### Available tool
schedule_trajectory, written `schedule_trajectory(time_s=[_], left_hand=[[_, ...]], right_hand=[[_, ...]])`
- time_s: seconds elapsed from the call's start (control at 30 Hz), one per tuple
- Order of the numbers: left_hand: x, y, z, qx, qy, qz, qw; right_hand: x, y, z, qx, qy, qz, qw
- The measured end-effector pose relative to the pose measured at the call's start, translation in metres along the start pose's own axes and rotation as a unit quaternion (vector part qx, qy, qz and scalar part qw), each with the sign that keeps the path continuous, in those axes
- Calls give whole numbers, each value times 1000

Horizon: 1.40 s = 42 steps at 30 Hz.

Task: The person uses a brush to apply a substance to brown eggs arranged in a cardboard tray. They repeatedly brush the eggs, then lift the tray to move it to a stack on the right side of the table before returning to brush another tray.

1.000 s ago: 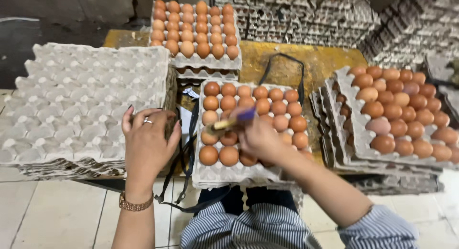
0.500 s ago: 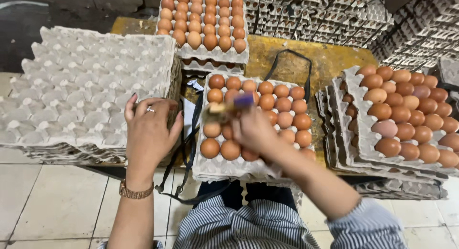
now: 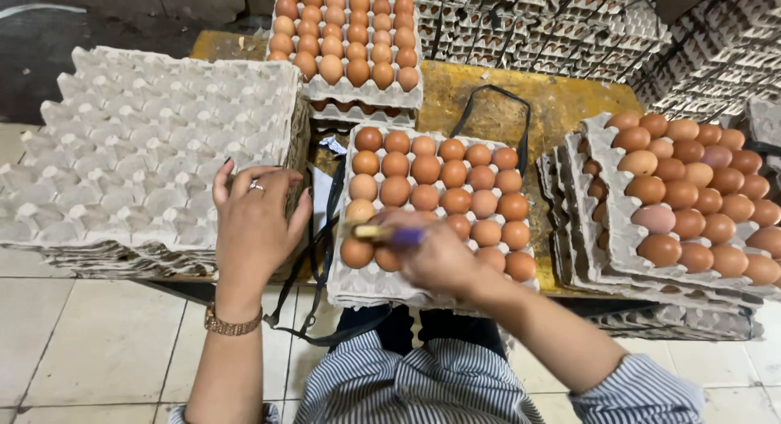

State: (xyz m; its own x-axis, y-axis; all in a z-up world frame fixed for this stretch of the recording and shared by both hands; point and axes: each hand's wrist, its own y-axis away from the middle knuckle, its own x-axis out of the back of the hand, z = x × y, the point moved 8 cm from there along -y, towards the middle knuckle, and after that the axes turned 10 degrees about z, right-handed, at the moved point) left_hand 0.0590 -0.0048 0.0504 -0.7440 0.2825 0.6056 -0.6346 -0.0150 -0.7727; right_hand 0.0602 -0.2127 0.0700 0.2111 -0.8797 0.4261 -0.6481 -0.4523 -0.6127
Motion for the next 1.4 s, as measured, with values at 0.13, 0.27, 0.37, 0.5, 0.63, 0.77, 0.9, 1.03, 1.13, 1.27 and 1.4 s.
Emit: schedule_trajectory(time_s=[0.13, 0.27, 0.37, 0.5, 0.63, 0.77, 0.9, 1.03, 1.13, 1.27, 1.4], left_hand=[[5, -2, 2, 3, 5, 2, 1000], [3, -5, 2, 15, 8, -10, 1000], [1, -4, 1, 12, 2, -12, 1000], [1, -3, 2, 8, -9, -9, 1000], [1, -3, 1, 6, -1, -2, 1000], [2, -5, 2, 4, 6, 7, 1000], [1, -4, 0, 8, 9, 7, 1000], [4, -6, 3, 3, 6, 7, 1000], [4, -6, 3, -1, 7, 9, 1000], [3, -8, 3, 11, 6, -8, 1000], [4, -7, 3, 9, 1, -9, 1000]], right_hand=[[8, 30, 25, 323, 519, 8, 792], [27, 19, 18, 141, 375, 33, 916], [21, 28, 73, 121, 457, 10, 881], [59, -38, 24, 148, 414, 157, 884], [46, -59, 62, 153, 263, 176, 936], [46, -84, 102, 91, 280, 96, 951], [13, -81, 130, 243, 365, 171, 882], [18, -99, 123, 80, 328, 22, 941], [24, -105, 122, 42, 423, -9, 905], [5, -68, 206, 65, 480, -41, 874], [32, -105, 120, -36, 440, -61, 895]])
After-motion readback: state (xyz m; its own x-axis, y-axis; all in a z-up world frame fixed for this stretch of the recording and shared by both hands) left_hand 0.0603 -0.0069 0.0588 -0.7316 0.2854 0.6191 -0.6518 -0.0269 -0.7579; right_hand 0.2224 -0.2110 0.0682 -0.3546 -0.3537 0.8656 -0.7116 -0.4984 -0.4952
